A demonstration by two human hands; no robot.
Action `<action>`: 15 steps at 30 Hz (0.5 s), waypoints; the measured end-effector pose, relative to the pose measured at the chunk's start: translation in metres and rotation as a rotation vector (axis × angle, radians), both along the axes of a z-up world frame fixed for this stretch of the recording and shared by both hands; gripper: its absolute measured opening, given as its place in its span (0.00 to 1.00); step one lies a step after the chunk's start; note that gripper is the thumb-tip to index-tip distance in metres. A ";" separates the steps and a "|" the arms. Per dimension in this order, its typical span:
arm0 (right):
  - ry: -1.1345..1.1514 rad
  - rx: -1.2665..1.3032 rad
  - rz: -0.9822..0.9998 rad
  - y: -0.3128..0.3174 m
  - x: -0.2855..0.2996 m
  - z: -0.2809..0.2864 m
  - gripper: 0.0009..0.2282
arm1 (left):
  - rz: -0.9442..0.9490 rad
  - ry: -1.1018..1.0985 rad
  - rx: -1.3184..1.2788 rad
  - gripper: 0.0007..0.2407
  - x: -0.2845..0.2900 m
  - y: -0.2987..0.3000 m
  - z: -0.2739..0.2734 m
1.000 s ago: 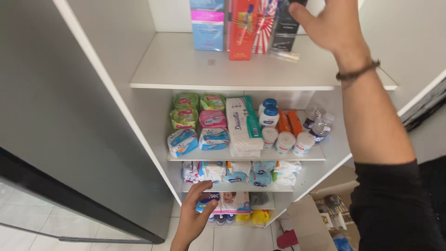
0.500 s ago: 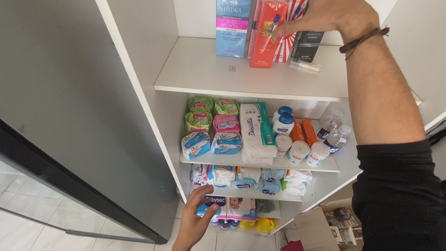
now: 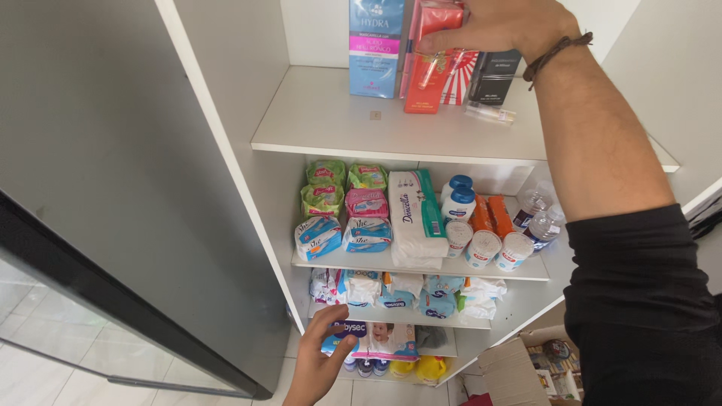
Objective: The person picks up various items from a white shelf, including soap boxes, packaged snacks, perfumes, and tubes of cream, and places them into a cardboard box on the floor.
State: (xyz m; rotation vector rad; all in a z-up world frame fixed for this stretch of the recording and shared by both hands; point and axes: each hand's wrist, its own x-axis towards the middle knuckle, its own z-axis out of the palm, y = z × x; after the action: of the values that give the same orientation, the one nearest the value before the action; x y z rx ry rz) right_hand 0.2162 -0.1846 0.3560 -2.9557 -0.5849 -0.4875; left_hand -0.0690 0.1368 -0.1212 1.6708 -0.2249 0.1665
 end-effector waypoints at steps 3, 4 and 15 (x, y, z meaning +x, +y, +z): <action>-0.044 0.013 0.036 -0.008 0.012 -0.008 0.33 | 0.017 0.023 -0.001 0.24 -0.002 0.001 -0.001; -0.075 0.015 0.068 -0.012 0.016 -0.011 0.32 | 0.022 0.023 -0.003 0.24 -0.003 0.002 -0.001; -0.288 -0.022 0.143 -0.026 0.049 -0.030 0.30 | 0.020 0.018 0.016 0.24 -0.002 0.003 -0.001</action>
State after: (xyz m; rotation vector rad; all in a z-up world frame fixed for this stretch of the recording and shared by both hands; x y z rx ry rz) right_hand 0.2650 -0.2106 0.3258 -2.8557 -0.8261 -0.9035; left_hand -0.0708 0.1399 -0.1223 1.6907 -0.1961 0.1653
